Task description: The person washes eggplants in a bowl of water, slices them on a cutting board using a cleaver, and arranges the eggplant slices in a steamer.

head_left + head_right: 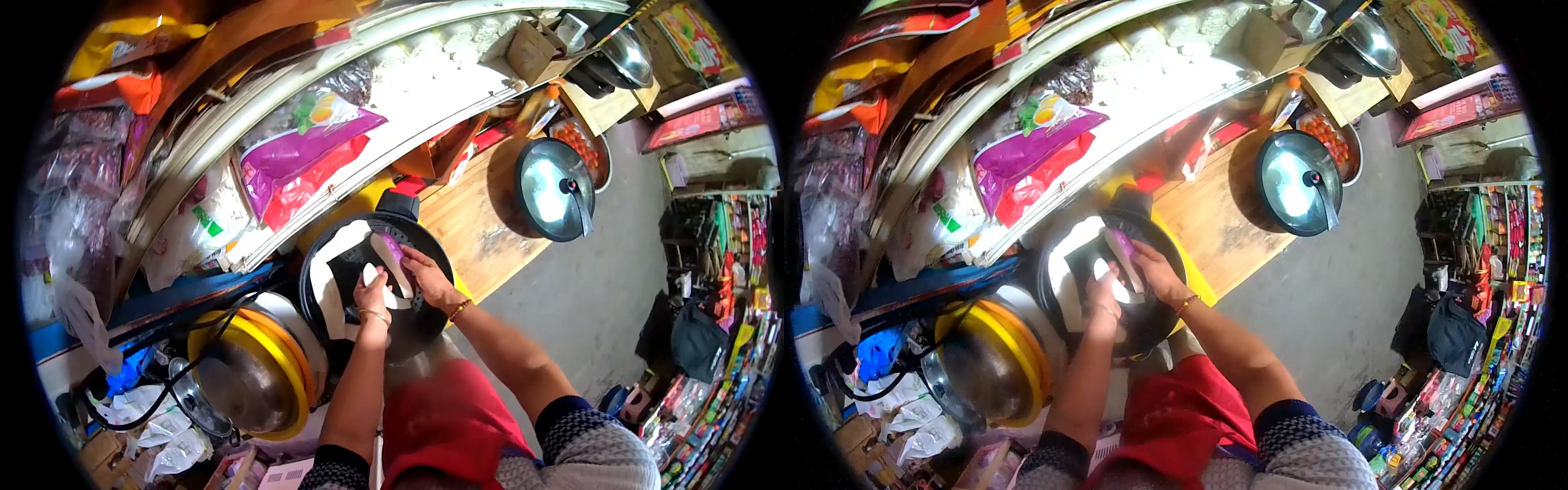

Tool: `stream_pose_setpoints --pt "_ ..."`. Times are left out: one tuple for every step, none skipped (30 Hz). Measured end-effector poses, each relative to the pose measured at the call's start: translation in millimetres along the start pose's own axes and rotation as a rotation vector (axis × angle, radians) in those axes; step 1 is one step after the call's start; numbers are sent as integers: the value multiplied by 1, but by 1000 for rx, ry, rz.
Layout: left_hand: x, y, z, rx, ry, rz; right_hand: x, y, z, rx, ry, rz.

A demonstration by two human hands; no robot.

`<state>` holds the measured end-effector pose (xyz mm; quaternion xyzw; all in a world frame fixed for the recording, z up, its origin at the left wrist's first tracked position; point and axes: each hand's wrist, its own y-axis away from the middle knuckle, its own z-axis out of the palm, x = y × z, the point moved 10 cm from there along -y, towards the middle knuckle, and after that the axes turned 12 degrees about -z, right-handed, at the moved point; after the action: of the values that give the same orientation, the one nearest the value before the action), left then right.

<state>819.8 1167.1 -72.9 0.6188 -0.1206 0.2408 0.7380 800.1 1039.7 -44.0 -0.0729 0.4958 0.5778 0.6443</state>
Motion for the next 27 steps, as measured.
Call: stream_pose_setpoints --pt "3 -3 5 -30 13 32 2 -4 -5 1 -3 -1" --pt "5 -5 6 -55 25 63 12 -5 -9 -15 85 57" --pt "7 -4 14 -80 30 26 17 -4 -10 -31 173 112" --pt "7 -8 15 -79 25 24 32 -11 -20 -28 168 112" --pt "6 -12 12 -15 -58 32 29 -21 -32 -3 423 -82" --pt "3 -18 9 47 -139 43 15 -24 -33 21 681 -279" --pt "5 -24 8 70 -102 89 18 -24 -39 63 618 -302" --pt "2 -29 10 1 -8 88 25 -26 -42 67 617 -297" --pt "2 -32 4 29 35 67 31 -29 -50 182 484 -219" --pt "0 -34 -2 57 77 47 37 -30 -58 295 346 -140" --pt "1 -35 -4 59 73 49 35 -32 -62 346 325 -134" --pt "-4 -39 -6 53 12 2 27 -34 -58 346 320 -133" --pt "-8 -37 -6 50 -50 -47 30 -34 -58 347 244 -68" --pt "-7 -34 -7 56 -58 -48 35 -31 -56 348 167 -4" --pt "-3 -25 4 32 -60 -43 33 -28 -54 304 194 -19" --pt "0 -19 13 5 -57 -38 33 -23 -54 309 193 -19" --pt "-1 -25 18 -61 -99 -16 31 -18 -53 279 223 -24" --pt "0 -25 21 -68 -100 -21 30 -14 -53 250 254 -29" --pt "-1 -26 23 -77 -80 -42 22 -15 -52 224 295 -116" --pt "-2 -26 23 -83 -62 -61 22 -15 -54 228 295 -116" --pt "0 -23 26 -142 -1 -56 25 -16 -58 275 221 -90" --pt "0 -20 23 -140 -8 -56 29 -16 -60 323 142 -59" --pt "4 -16 14 -88 -31 -15 32 -18 -58 339 157 -58" --pt "10 -13 3 -38 -54 30 26 -23 -53 408 103 -138" --pt "7 -16 -12 12 24 47 32 -20 -52 482 -132 -109" --pt "6 -14 -20 26 31 74 38 -15 -52 557 -362 -80" --pt "5 -10 -22 21 20 82 37 -13 -49 507 -437 -146"
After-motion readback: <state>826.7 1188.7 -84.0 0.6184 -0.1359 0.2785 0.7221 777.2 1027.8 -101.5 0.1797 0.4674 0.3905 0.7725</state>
